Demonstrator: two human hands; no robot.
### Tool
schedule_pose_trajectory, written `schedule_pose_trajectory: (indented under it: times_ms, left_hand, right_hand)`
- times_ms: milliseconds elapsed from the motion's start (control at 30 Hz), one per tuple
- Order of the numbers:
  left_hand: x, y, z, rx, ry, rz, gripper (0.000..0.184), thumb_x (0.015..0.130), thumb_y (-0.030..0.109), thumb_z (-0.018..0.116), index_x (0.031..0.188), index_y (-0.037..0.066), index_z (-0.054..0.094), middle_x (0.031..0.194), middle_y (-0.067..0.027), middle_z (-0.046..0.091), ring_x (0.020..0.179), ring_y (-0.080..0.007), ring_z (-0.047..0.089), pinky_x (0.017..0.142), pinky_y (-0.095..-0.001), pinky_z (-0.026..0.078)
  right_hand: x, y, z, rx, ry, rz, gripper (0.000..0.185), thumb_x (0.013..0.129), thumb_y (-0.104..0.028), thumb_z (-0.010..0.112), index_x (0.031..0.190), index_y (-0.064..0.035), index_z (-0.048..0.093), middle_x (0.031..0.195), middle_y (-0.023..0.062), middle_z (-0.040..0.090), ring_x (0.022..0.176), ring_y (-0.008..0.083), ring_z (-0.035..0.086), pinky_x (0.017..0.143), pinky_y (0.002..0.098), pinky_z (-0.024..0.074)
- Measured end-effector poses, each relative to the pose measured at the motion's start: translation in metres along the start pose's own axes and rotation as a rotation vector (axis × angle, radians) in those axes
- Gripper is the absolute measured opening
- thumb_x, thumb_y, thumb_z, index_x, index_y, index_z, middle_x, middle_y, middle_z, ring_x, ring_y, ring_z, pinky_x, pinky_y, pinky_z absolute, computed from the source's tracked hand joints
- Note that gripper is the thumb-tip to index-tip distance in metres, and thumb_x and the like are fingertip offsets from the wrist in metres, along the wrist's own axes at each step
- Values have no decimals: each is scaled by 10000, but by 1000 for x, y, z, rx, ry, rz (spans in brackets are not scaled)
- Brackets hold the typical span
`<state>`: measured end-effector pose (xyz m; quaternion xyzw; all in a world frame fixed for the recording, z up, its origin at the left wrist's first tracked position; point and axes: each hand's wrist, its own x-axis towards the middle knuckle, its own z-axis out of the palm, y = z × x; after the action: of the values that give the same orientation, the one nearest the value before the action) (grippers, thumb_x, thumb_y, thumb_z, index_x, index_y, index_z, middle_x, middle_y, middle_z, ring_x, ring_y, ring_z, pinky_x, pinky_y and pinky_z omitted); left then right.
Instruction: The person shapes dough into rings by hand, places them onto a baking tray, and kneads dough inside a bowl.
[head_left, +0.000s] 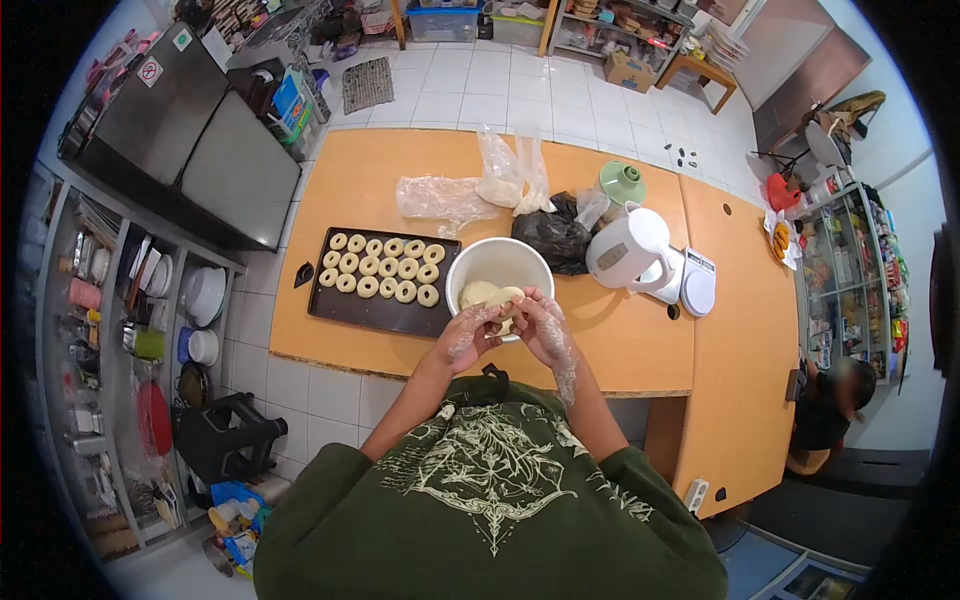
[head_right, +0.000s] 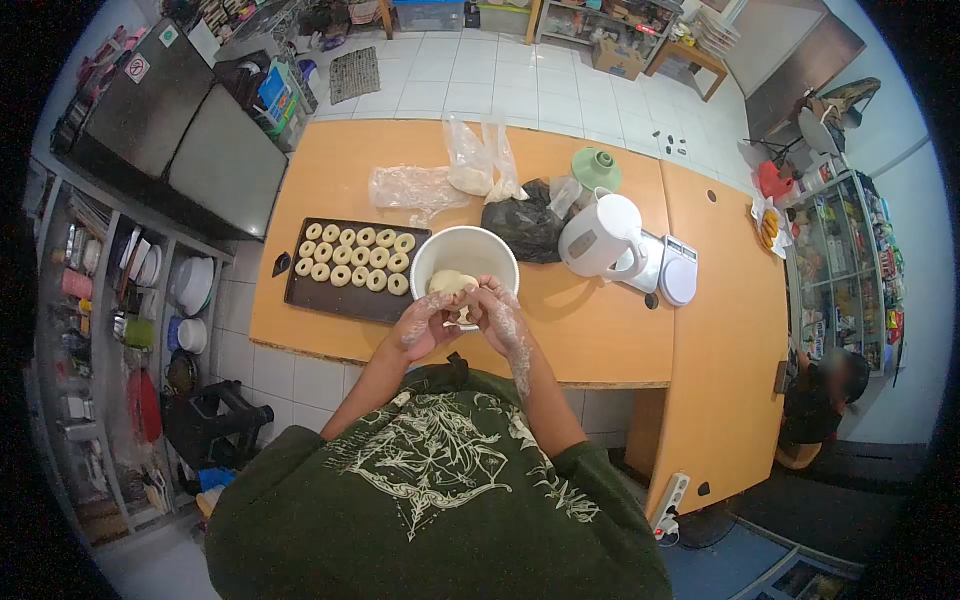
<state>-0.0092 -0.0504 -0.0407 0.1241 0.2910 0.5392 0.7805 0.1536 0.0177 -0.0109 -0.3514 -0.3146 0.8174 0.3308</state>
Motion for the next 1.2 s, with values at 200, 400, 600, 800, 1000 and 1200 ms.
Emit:
schedule_pose_trajectory:
  times_ms: [200,400,600,800,1000,1200]
  left_hand:
    - [-3,10,16,31,-63,134,187,946,193,561,1090,82,602,1019,-7,638,930,-114,597,824,-333,477]
    - [2,7,6,-57,-91,149,163,948,179,552,1066,77,601,1022,-27,642,957,-125,604,798,-312,477]
    - [5,6,-4,-106,-77,85,204,947,234,565,1092,91,580,978,5,638,826,-98,579,673,-261,444]
    - [3,11,2,-68,55,-17,237,947,303,564,1101,122,576,931,15,631,769,-78,571,607,-236,441]
    - [2,15,-4,163,23,-40,265,953,324,559,1119,120,586,914,21,635,768,-73,587,640,-239,478]
    - [1,20,4,175,106,-28,294,956,341,549,1135,111,591,960,10,656,794,-76,612,655,-242,486]
  right_hand:
    - [1,-2,-5,86,-57,123,97,930,-110,557,1008,-103,500,870,-4,593,607,46,436,580,216,388]
    - [0,-6,3,17,-2,117,119,934,-110,559,1035,-104,497,911,13,614,633,47,453,611,201,411]
    - [5,2,-7,9,-51,81,140,922,-107,589,1039,-107,512,908,26,634,753,64,556,645,208,433]
    - [-1,-3,0,-88,-9,61,164,902,-111,621,1035,-108,526,963,23,633,836,100,601,716,251,461]
    - [-1,0,1,-183,-63,85,192,891,-173,649,1024,-78,550,946,28,638,834,99,611,708,245,494]
    - [4,3,-7,-275,-28,97,230,894,-179,659,1070,-48,590,922,27,649,818,91,621,742,235,508]
